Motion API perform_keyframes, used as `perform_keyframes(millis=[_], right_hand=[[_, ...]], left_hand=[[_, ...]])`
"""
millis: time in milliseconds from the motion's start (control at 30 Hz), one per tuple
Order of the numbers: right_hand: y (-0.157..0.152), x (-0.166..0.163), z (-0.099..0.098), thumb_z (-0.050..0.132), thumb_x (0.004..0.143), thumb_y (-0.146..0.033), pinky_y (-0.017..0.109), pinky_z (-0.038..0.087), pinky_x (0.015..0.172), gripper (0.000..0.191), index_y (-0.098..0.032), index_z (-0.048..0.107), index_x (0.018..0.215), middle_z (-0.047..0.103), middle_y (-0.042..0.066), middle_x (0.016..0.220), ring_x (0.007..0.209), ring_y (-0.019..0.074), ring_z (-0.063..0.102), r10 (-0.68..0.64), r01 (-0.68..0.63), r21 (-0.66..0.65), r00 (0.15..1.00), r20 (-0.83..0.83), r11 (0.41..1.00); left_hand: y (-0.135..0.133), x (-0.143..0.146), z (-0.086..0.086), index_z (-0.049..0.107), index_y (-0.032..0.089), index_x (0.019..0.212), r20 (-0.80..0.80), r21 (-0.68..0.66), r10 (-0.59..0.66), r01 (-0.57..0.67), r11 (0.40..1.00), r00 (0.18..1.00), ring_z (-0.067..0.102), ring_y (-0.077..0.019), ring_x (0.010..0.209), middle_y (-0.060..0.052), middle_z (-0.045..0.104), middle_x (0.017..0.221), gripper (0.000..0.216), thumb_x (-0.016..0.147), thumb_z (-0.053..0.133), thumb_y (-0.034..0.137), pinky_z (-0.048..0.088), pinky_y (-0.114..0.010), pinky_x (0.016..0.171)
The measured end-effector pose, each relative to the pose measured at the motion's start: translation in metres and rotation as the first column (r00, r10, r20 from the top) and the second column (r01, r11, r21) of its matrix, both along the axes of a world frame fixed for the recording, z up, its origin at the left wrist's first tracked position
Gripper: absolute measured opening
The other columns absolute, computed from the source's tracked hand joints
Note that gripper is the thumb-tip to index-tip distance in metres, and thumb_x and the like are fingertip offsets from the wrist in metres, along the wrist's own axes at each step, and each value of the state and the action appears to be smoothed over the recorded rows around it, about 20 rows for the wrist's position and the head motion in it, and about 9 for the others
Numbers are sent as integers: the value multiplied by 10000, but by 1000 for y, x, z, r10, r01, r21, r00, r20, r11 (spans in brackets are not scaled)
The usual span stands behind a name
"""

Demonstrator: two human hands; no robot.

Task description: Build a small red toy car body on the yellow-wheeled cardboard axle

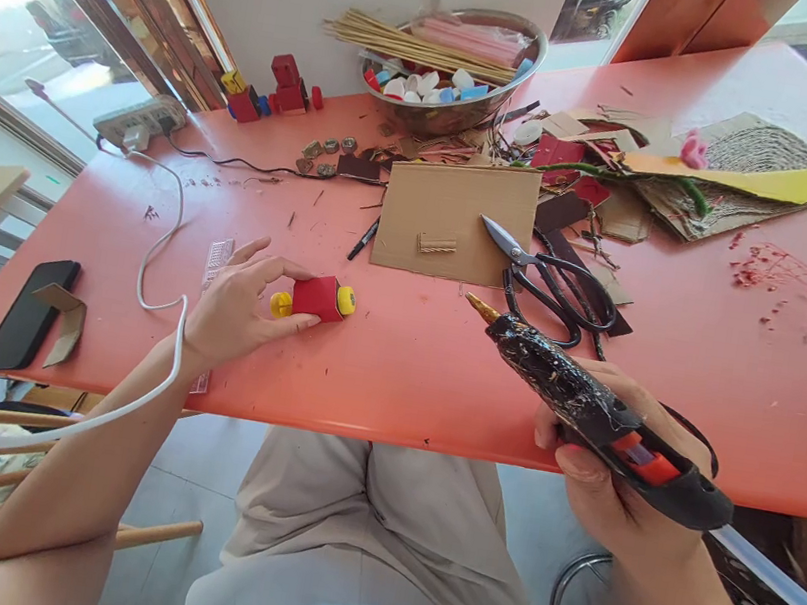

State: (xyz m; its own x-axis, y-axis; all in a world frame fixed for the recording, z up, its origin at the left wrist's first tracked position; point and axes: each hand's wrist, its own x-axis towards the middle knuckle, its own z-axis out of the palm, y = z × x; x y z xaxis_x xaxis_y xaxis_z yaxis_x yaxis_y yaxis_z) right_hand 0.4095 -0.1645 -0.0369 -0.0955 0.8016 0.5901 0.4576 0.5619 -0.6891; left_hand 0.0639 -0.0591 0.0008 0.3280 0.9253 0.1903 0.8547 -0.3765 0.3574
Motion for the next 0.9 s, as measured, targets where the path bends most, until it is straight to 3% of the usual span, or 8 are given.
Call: perform_keyframes(millis=[233, 300, 400, 533, 700, 900], right_hand=[[-1, 6, -7, 641, 1015, -553, 362, 484, 512, 258, -326, 686, 1129, 631, -13, 655, 508, 212, 596, -54, 52, -119, 999, -9, 991], [5, 6, -2, 650, 1014, -539, 336, 478, 508, 242, -312, 685, 1089, 668, -12, 698, 541, 198, 617, -51, 50, -173, 999, 0, 984], [24, -2, 13, 645, 1003, -574, 348, 566, 644, 293, -283, 680, 994, 766, 41, 875, 750, 228, 729, 25, -18, -272, 999, 23, 962], [58, -26, 33, 778, 887, -591, 354, 553, 687, 357, -269, 624, 902, 756, 37, 866, 768, 228, 699, 103, -99, -385, 995, -9, 917], [99, -63, 43, 801, 835, -588, 333, 499, 657, 402, -233, 639, 930, 744, 45, 879, 701, 207, 637, 247, -203, -388, 967, 66, 899], [130, -94, 40, 881, 752, -620, 370, 528, 774, 523, -227, 663, 1020, 769, 75, 974, 891, 289, 708, 371, -300, -353, 916, 153, 886]], left_hand=[[4, 4, -9, 743, 273, 1014, 97, -52, -20, 25, 998, 995, 714, -255, 969, 10, 784, 952, 339, 754, 785, 486, 489, -533, 1206], [5, 5, -13, 742, 264, 1005, 124, -61, -18, 26, 998, 992, 708, -252, 957, 7, 781, 940, 342, 748, 780, 485, 500, -523, 1190], [5, 8, -15, 741, 255, 1012, 137, -53, -5, 12, 999, 990, 711, -262, 1013, 1, 782, 948, 356, 748, 776, 491, 507, -517, 1178], [3, 11, -16, 731, 254, 1040, 127, -42, 7, -2, 999, 992, 713, -280, 1090, -16, 794, 1007, 345, 770, 779, 465, 502, -525, 1181], [4, 15, -23, 675, 263, 1080, 152, -34, -2, 7, 999, 988, 733, -282, 1131, -12, 797, 1085, 374, 757, 822, 380, 380, -595, 1284], [3, 20, -29, 539, 281, 1105, 298, -107, 77, -47, 993, 952, 711, -294, 1241, -41, 747, 1183, 533, 708, 891, 330, 524, -516, 1150]])
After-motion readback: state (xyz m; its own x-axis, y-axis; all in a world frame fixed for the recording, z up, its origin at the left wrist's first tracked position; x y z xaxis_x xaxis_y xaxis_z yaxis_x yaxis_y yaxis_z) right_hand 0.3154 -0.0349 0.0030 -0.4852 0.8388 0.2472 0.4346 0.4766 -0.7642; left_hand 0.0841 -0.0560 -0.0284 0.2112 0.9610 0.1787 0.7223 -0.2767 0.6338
